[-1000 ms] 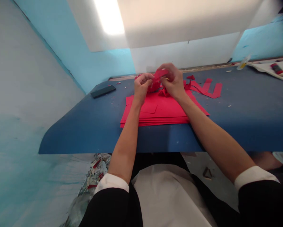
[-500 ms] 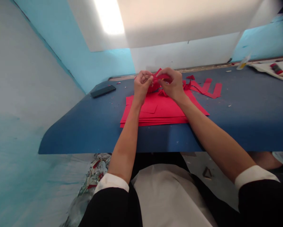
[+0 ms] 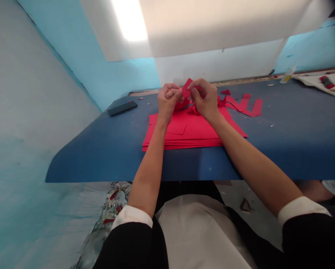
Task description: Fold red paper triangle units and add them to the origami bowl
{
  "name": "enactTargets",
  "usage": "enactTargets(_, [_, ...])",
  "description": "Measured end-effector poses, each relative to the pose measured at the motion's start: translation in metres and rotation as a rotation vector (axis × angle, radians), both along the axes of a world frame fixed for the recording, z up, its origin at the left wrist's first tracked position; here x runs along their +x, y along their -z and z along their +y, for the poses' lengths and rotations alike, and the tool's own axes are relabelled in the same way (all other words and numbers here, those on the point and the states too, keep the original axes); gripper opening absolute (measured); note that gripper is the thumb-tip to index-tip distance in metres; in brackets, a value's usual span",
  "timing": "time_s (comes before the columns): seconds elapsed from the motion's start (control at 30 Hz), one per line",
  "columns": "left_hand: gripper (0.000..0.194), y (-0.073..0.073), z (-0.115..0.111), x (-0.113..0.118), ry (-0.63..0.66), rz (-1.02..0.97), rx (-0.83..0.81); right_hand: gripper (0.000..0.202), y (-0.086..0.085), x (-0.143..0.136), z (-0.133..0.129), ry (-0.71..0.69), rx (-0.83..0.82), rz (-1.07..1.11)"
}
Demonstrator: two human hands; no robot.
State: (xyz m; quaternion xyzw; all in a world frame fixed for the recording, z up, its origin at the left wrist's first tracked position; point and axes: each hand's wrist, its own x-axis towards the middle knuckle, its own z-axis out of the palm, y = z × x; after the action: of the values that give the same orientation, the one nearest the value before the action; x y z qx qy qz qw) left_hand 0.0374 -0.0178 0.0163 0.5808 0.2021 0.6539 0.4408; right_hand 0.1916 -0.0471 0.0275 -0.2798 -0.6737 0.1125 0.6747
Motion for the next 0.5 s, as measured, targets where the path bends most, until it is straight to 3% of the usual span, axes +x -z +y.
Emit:
enactTargets(0.13, [0.044, 0.001, 0.001, -0.001, 0.033, 0.012, 0.043, 0.037, -0.001, -0.001, 0.002, -0.109, 0.029, 0.089])
enactTargets(0.27, [0.041, 0.001, 0.003, -0.004, 0.07, 0.047, 0.108, 0.027, 0.003, 0.003, 0.011, -0.123, 0.026, 0.088])
enactTargets(0.37, [0.043, 0.001, 0.002, -0.004, 0.025, 0.076, 0.078, 0.023, 0.006, 0.005, 0.018, -0.129, -0.02, 0.088])
enactTargets(0.5, [0.039, 0.001, 0.0, -0.002, -0.067, 0.11, 0.079, 0.032, 0.006, 0.002, 0.017, -0.176, -0.057, 0.114])
